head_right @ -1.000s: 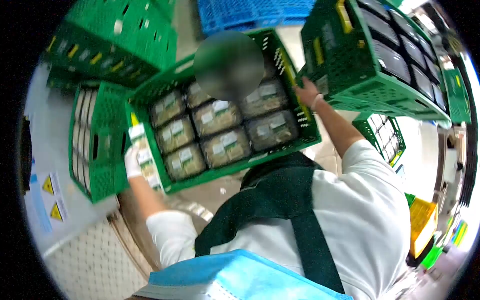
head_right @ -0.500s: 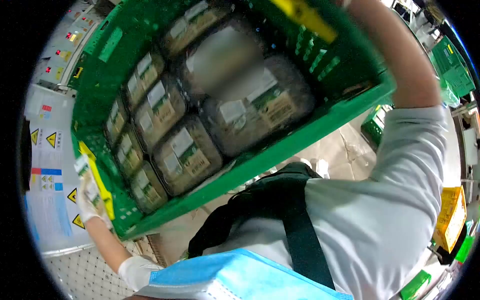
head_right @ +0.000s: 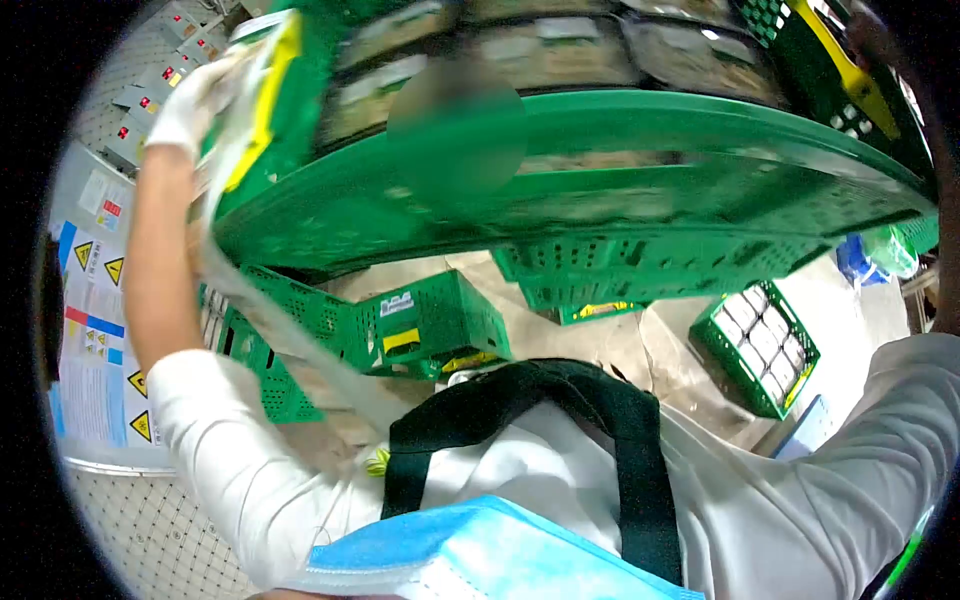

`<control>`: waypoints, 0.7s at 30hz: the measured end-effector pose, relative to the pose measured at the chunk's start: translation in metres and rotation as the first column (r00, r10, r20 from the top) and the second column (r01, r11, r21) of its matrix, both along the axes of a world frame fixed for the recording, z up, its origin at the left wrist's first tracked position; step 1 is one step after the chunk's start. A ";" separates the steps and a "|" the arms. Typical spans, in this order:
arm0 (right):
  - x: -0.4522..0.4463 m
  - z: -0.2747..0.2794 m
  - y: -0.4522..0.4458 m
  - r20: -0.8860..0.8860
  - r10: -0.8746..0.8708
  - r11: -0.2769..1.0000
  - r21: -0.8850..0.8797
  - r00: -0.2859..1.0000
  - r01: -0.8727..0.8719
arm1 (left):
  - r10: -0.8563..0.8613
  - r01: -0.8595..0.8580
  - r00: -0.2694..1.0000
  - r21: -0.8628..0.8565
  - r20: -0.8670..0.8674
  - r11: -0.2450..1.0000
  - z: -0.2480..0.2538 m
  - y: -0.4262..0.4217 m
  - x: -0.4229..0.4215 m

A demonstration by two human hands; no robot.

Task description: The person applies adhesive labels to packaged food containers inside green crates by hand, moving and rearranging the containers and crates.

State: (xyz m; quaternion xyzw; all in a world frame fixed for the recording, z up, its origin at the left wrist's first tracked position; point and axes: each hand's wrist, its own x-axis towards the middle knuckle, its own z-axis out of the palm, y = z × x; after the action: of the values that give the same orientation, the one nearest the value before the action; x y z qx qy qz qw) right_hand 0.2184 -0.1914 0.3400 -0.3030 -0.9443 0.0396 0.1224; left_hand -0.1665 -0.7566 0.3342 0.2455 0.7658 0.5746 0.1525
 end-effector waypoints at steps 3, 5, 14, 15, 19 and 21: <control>-0.002 -0.018 0.099 0.061 -0.117 0.985 -0.121 0.991 0.124 | 0.036 -0.036 0.999 -0.018 0.011 0.999 -0.034 0.114 0.020; 0.002 -0.046 0.139 0.126 -0.161 0.964 -0.195 0.979 0.183 | 0.126 -0.129 0.988 0.025 0.083 0.991 -0.055 0.155 0.045; -0.026 -0.076 0.165 0.266 -0.161 0.948 -0.228 0.950 0.225 | 0.039 -0.042 0.993 0.028 0.108 0.999 -0.054 0.182 0.025; -0.008 -0.082 0.175 -0.059 -0.161 0.952 -0.272 0.985 0.139 | 0.032 -0.034 0.998 0.028 0.059 0.999 -0.055 0.173 0.028; -0.046 -0.100 0.158 0.129 -0.076 0.974 -0.203 0.989 0.101 | 0.286 -0.222 0.943 0.318 -0.172 0.922 -0.044 0.072 0.068; -0.066 -0.120 0.141 0.084 -0.047 0.985 -0.162 0.995 0.060 | 0.541 -0.387 0.810 0.486 -0.226 0.783 -0.036 -0.010 0.102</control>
State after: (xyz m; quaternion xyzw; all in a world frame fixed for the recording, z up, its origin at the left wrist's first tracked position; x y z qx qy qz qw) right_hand 0.1529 -0.0500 0.2202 -0.3388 -0.9334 0.1016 0.0600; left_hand -0.0648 -0.7665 0.2982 0.1717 0.6758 0.6905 -0.1923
